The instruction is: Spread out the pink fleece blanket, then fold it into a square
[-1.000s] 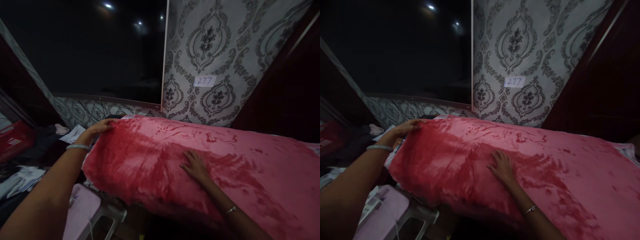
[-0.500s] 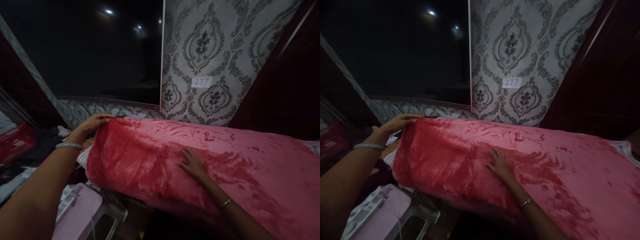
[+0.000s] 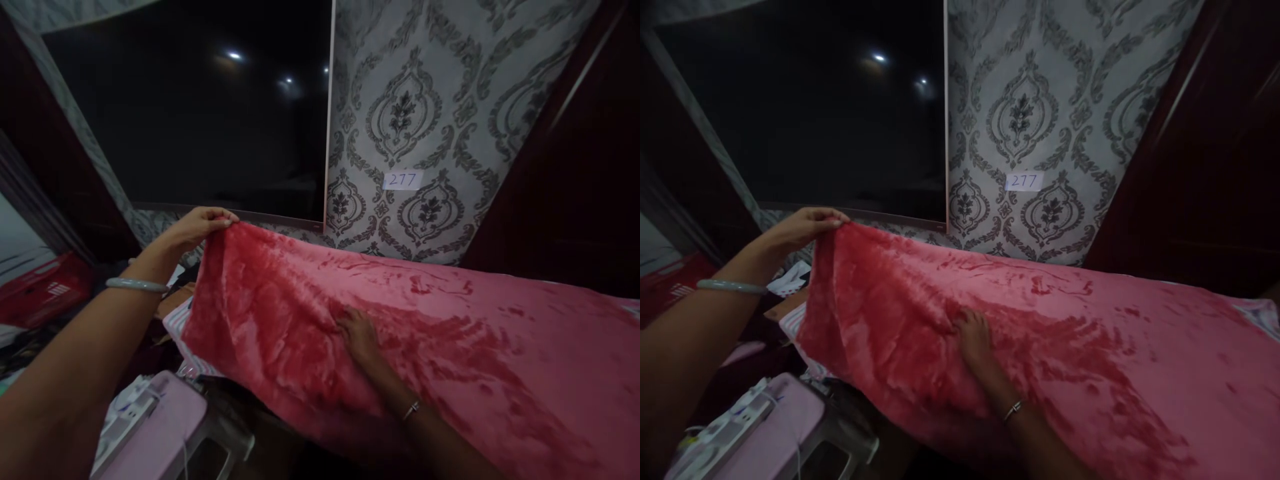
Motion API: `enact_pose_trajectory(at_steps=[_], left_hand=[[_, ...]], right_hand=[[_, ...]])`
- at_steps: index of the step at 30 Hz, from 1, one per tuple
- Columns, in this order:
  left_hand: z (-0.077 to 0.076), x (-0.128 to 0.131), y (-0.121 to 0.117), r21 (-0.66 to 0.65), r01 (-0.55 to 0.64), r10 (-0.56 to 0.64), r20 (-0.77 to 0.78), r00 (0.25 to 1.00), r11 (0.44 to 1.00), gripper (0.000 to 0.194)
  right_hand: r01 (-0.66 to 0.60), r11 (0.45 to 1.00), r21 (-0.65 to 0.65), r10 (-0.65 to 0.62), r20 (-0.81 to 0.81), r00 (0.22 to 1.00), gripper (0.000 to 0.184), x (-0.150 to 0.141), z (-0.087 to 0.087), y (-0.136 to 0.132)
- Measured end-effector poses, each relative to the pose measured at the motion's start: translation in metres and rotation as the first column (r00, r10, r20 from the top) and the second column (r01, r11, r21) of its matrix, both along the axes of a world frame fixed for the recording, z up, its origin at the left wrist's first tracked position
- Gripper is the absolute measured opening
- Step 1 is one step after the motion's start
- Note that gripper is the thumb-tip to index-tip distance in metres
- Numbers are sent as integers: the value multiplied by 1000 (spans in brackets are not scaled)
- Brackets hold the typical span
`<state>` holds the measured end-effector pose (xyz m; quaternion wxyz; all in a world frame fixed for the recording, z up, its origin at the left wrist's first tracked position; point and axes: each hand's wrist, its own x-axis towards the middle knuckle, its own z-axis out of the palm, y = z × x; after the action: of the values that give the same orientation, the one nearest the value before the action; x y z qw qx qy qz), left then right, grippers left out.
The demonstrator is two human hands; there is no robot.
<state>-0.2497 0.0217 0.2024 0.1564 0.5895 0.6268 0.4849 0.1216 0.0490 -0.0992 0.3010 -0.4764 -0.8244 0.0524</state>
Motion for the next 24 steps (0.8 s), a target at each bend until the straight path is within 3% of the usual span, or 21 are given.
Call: enact_pose_trajectory(at_steps=[2,6,8,12,17,21,24], left_hand=[[2,-1,0,-45,57,-56,37,998,997,42],[7,1,-2,0,84,-84,59,995,996,43],[11,5,-5,19,88,-89,41,995,996,41],[16,15,-10,7,100,-100,-10,995,995,31],[14,18,-6,-26,76,-78,-78,994,997,18],[7,8,-3,-62,53,-59,-103,993,997,18],[0,-3,-5,-92,89,-99,-109,989,992,27]], right_hand=[[12,1000,7,-12,-37,999,31,-4,1,2],[91,995,-33,-92,-37,995,79,-24,15,7],[119,988,-93,-120,2,993,89,-35,22,8],[114,978,-174,-106,56,993,67,-48,29,5],[73,991,-113,-66,66,996,42,-45,26,-2],[-31,990,-140,18,-96,995,39,-24,29,2],[-54,984,-169,15,-224,974,36,9,42,12]])
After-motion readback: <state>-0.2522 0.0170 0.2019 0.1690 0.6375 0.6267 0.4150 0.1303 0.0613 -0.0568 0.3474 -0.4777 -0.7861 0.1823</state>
